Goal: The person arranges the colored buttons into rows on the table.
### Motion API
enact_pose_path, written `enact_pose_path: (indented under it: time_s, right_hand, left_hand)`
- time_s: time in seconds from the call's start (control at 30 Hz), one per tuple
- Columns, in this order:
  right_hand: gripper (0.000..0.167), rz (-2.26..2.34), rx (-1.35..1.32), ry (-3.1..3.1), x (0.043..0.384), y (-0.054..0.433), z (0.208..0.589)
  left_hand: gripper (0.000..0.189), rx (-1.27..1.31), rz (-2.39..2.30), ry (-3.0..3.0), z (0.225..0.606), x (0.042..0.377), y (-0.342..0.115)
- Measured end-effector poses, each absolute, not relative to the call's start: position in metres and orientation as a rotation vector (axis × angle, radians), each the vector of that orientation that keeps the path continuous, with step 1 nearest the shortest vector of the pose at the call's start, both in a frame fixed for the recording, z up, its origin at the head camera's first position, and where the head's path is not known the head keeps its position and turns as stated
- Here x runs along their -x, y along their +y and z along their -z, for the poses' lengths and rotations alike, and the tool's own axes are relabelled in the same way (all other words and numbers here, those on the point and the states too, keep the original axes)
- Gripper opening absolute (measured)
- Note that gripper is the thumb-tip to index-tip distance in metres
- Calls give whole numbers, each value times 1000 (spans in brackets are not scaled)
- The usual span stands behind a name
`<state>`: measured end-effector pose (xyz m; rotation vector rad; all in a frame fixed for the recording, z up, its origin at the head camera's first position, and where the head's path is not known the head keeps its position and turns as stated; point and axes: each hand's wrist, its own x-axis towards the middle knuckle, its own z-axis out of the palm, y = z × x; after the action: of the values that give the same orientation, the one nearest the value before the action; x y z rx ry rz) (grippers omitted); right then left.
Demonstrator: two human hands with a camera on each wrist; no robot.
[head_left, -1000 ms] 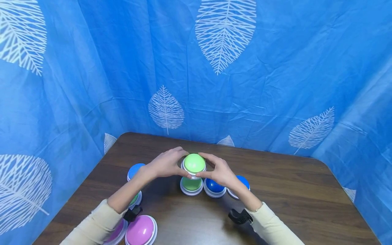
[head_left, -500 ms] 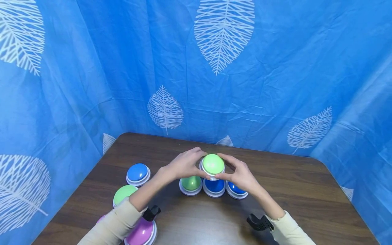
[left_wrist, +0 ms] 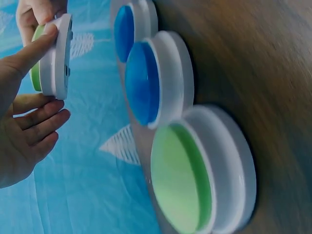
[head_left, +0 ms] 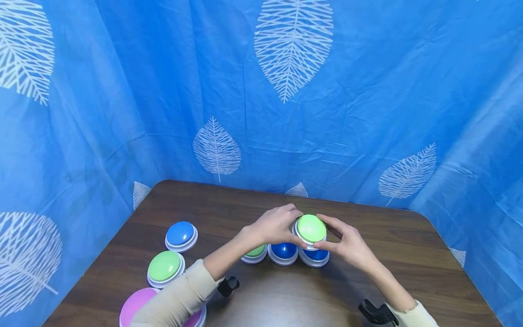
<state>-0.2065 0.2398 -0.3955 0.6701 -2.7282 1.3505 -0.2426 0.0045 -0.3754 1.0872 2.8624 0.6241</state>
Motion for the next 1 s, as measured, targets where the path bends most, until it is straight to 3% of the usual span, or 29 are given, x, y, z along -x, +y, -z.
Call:
enact_pose_path:
  time_s: [1.0]
  right_hand:
    - [78, -1025, -362, -2885, 163, 328, 414]
  left_hand:
    - [70, -1280, -199, 2827, 403, 238, 120]
